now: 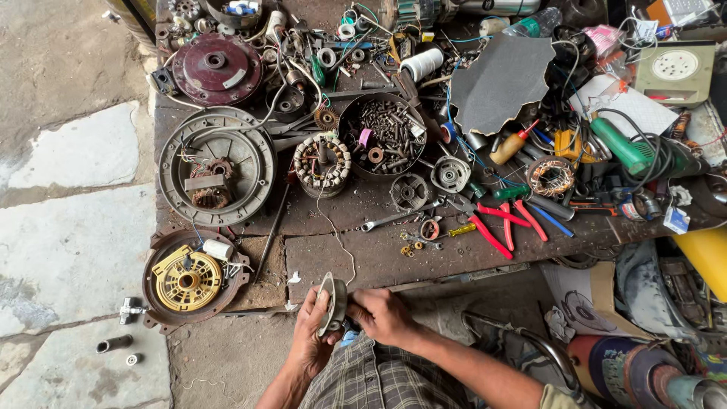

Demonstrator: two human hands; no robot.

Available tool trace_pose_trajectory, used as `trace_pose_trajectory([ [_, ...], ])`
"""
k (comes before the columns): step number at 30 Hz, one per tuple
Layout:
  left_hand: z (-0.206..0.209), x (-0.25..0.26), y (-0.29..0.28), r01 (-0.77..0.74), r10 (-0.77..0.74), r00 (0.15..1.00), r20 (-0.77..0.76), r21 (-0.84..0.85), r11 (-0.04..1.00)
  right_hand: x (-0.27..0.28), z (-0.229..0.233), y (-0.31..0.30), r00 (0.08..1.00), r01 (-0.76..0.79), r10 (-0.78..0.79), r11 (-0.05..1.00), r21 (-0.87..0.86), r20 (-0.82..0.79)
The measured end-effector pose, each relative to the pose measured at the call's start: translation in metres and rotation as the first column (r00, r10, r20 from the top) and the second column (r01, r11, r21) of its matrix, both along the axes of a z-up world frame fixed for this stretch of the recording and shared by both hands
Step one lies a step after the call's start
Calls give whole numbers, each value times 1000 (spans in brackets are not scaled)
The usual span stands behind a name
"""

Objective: The person disassembles and reassembles small electrical motor components on a cluttered workbench. They use pliers and a screwdriver to remove and install parts, handling wires and metal housings throughout the process.

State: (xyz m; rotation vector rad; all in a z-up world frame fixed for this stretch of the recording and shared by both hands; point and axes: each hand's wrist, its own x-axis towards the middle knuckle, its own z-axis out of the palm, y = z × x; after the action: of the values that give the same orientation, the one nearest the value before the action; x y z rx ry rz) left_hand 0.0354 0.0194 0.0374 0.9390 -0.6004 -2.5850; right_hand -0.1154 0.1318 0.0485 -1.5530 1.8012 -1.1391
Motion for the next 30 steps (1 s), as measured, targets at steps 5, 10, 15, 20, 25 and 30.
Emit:
trace_pose_trajectory([
  [5,3,-4,-7,83,-86,996,-24,-90,992,4,-20,10,567,-108,-134,966,235,813],
  [10,-8,-3,-16,206,-143,976,161,-498,843,2,-23,9,705,-13,-170,968,252,688],
  [15,-21,11,-21,248,-63,967,246,-858,451,-10,-5,3,894,65,-141,980,188,426],
  [20,-35,20,-12,295,-167,954,247,-869,397,-5,10,4,996,27,-39,990,136,85],
  [25,-36,23,-5,336,-95,940,327,-842,423,7,15,1,962,6,-77,965,263,263],
  [30,-34,20,-5,284,-116,958,261,-835,472,1,13,-2,940,75,-198,915,396,279],
])
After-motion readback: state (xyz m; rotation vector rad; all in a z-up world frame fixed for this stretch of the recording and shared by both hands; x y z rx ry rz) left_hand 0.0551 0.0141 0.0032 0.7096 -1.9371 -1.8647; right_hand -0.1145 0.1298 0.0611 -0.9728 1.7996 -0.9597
